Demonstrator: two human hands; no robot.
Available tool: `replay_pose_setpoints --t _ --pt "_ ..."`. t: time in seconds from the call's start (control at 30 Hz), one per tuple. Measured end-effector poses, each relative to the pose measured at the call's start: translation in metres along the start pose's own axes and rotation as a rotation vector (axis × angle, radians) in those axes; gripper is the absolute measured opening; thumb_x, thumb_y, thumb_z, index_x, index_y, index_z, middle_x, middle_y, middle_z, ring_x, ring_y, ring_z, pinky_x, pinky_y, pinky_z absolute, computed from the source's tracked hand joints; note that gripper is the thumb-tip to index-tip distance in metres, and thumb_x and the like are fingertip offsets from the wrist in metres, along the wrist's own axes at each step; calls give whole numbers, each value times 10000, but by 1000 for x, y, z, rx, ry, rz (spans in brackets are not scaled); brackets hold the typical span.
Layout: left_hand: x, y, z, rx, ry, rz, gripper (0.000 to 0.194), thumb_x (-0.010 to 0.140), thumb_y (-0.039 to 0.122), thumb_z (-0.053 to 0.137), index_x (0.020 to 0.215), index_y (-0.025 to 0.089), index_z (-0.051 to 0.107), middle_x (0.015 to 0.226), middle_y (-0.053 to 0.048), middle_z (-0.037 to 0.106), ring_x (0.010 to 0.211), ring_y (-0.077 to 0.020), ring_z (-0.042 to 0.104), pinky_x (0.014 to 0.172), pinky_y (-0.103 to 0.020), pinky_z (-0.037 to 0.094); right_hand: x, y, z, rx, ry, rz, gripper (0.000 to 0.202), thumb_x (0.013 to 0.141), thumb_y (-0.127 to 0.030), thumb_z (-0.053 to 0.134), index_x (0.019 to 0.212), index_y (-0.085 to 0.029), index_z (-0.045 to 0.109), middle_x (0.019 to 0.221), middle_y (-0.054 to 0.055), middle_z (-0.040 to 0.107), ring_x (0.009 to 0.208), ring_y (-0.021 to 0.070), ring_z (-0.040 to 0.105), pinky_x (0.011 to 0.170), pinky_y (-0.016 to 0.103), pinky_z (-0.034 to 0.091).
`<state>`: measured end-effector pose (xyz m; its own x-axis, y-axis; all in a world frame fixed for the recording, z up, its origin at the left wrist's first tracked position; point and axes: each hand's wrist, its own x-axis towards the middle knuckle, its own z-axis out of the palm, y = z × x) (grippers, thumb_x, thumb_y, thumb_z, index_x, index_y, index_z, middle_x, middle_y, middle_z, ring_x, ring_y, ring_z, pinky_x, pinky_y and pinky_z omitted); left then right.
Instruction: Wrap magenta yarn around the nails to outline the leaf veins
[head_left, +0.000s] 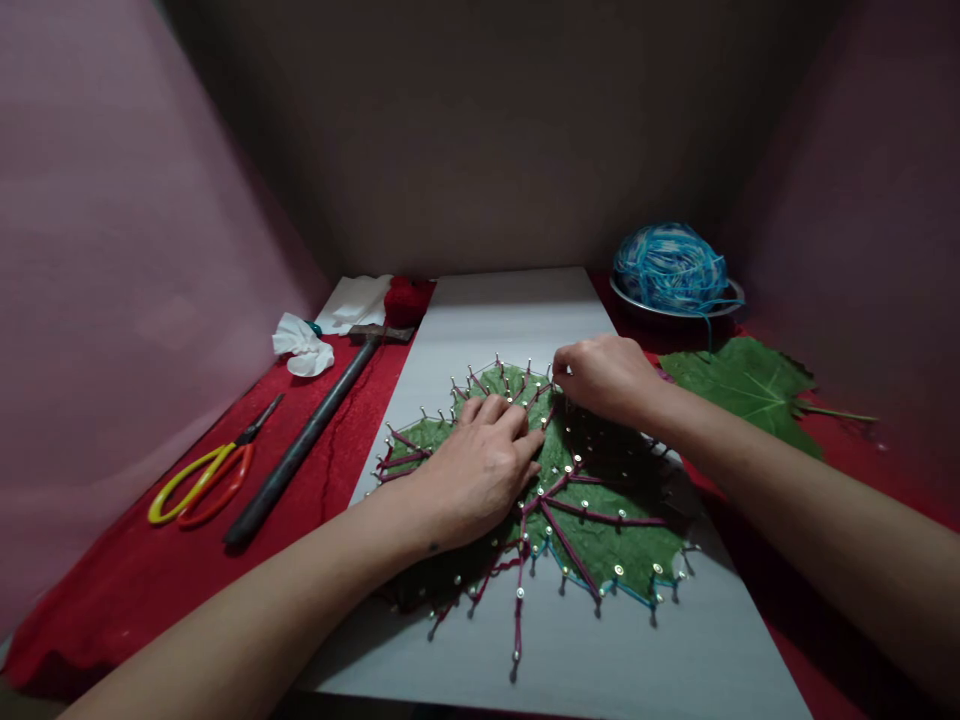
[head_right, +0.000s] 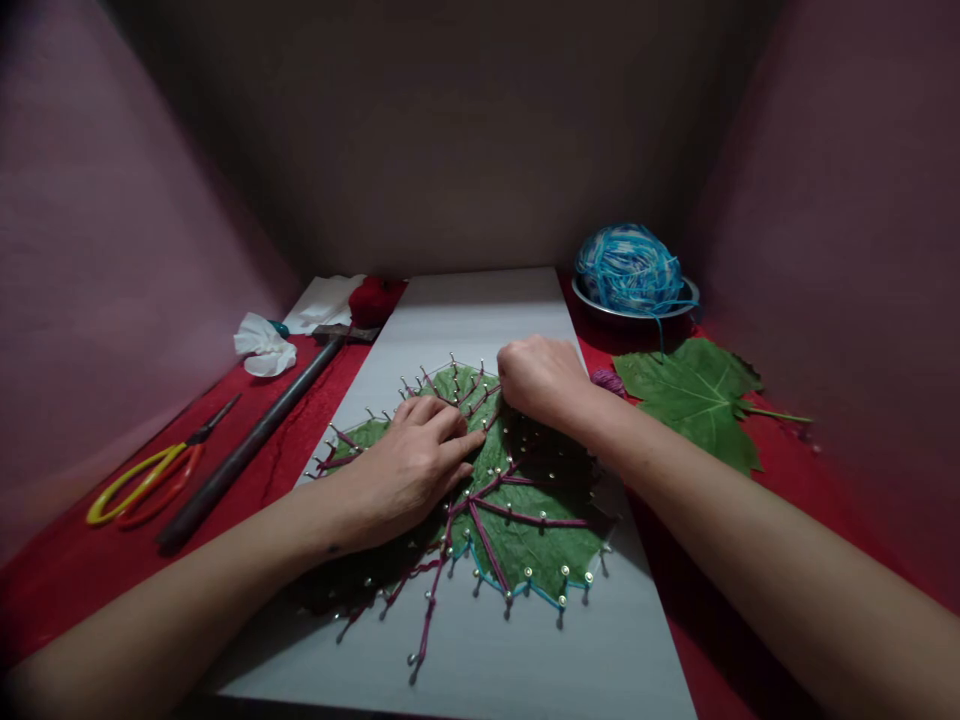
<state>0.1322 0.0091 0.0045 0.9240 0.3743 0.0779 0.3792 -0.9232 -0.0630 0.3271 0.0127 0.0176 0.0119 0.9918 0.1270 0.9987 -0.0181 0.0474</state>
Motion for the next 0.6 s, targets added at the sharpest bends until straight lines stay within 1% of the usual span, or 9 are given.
replay_pose_setpoints --t 0.13,0.23,0.3,0.37,0.43,0.5,0.6 --pt "0 0 1 -11 5 4 263 942 296 370 1053 173 573 1030 -95 519 993 -249 415 903 -453 357 0 -17 -2 -29 -32 -92 273 780 -212 465 845 -186 728 809 123 717 672 193 614 515 276 294" --pt "-1 0 1 -23 2 1 264 942 291 368 1052 171 577 1043 -98 519 998 -249 417 909 -453 355 -10 -19 -2 -31 -38 -150 252 786 -216 477 821 -168 722 779 121 714 657 186 614 514 274 295" --pt "0 -1 0 -31 0 2 263 942 287 367 1053 172 576 1045 -98 519 994 -247 421 906 -453 358 -19 -12 0 -20 -39 -153 253 797 -218 475 797 -164 722 748 114 709 655 190 619 520 276 306" --pt "0 -1 0 -37 -2 5 256 941 286 370 1043 174 576 1046 -96 520 989 -244 424 906 -453 358 -26 -2 3 86 -28 -106 241 799 -234 495 793 -202 734 737 78 714 674 185 627 543 269 340" --pt "1 -2 0 -38 2 5 248 938 284 378 1034 173 578 1043 -94 521 989 -245 421 908 -455 357 -30 9 6 234 -10 -124 240 804 -235 512 865 -242 744 787 44 728 713 166 637 593 253 387" --pt "1 -2 1 -44 0 4 251 935 286 387 1050 171 578 1049 -93 521 998 -248 415 912 -456 357 -31 16 8 316 -8 -159 266 812 -218 506 928 -255 742 835 34 736 739 153 645 632 242 414" --pt "-1 -1 -1 -58 -7 -3 269 934 300 395 1091 174 575 1059 -94 522 1008 -253 410 910 -460 359 -30 19 9 253 -8 -179 300 811 -200 489 968 -266 736 866 44 737 761 171 653 636 259 423"
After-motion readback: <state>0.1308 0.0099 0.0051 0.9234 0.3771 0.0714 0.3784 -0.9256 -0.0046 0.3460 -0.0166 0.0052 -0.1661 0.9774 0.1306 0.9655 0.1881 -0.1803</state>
